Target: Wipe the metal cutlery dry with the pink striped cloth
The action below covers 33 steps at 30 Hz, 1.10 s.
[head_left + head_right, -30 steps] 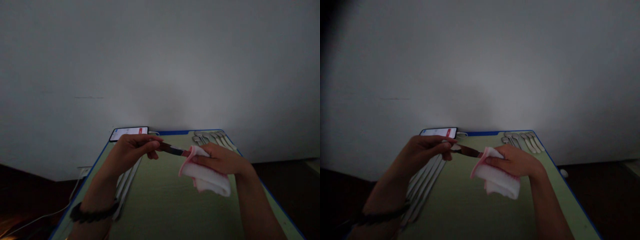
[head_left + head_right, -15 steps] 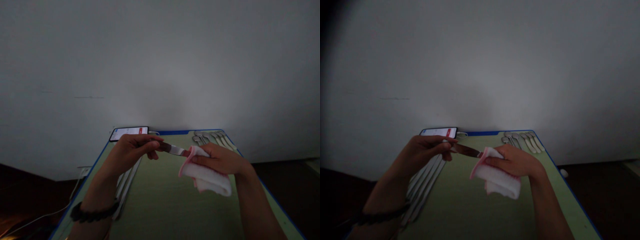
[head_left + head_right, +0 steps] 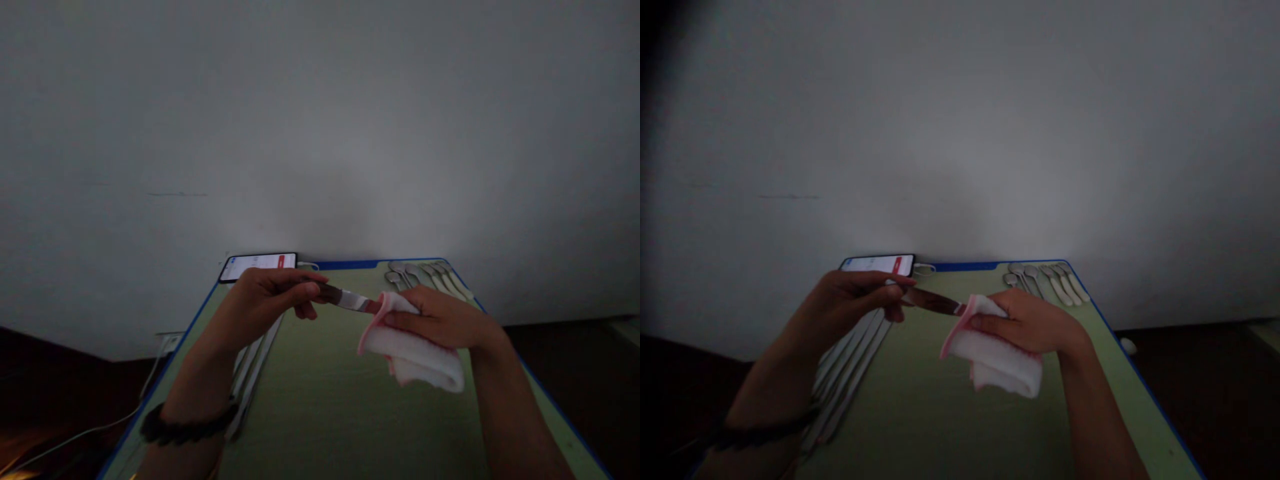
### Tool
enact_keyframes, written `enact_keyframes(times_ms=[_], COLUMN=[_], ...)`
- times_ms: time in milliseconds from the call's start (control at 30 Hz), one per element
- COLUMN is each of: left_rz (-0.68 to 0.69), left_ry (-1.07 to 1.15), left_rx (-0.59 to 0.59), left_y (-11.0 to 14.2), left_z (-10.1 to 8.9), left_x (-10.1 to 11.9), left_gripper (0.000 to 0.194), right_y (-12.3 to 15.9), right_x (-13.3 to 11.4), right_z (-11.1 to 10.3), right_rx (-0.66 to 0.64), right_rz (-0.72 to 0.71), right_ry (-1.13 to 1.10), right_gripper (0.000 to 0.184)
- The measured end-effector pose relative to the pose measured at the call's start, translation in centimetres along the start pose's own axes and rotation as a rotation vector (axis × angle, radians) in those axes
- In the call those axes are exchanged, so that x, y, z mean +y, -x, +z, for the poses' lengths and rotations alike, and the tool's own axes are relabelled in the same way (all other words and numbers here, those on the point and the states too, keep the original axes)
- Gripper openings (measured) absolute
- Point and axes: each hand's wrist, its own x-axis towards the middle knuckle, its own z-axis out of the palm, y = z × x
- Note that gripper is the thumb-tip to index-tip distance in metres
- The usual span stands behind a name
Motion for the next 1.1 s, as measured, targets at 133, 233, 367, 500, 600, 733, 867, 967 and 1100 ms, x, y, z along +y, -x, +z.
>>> enact_keyframes(times_ms=[133,233,367,500,600,733,867,967,1100], left_rz=[-0.004,-0.008,-0.008,-0.014,-0.019,-0.023,-0.015,-0.006,-0.008], left_ry=[0.009,-0.001,-0.029,-0.057,-0.069,-0.102,-0.082,-0.063,-0.063], left_rx=[0.002,0.008,0.016,0.019,0.027,0.034,0.020,0.009,0.004], left_y=[-0.01,0.01,0.06,0.10,0.11,0.14,0.08,-0.01,-0.03], left_z=[0.03,0.00,-0.06,-0.07,-0.05,-0.03,0.02,0.09,0.17], left_x=[0.00,-0.02,-0.09,-0.13,-0.09,0.01,0.04,0.04,0.18], left_gripper=[0.014,0.014,0.016,0.017,0.017,0.017,0.018,0.018,0.019], right_y=[-0.06,-0.09,-0.01,0.03,-0.01,-0.08,-0.04,-0.01,-0.02], right_x=[-0.02,-0.11,-0.30,-0.38,-0.33,-0.24,-0.28,-0.31,-0.20], right_z=[-0.03,-0.08,-0.14,-0.15,-0.10,-0.05,-0.08,-0.08,-0.01], right_rx=[-0.007,0.000,-0.005,0.000,0.015,0.013,0.012,0.008,0.004], right_rz=[0.000,0.001,-0.003,-0.008,-0.002,0.005,-0.005,-0.002,0.003], right_ry=[0.017,0.034,0.041,0.056,0.054,0.053,0.061,0.044,0.006], right_gripper=[0.040,0.041,0.041,0.041,0.042,0.043,0.041,0.040,0.040])
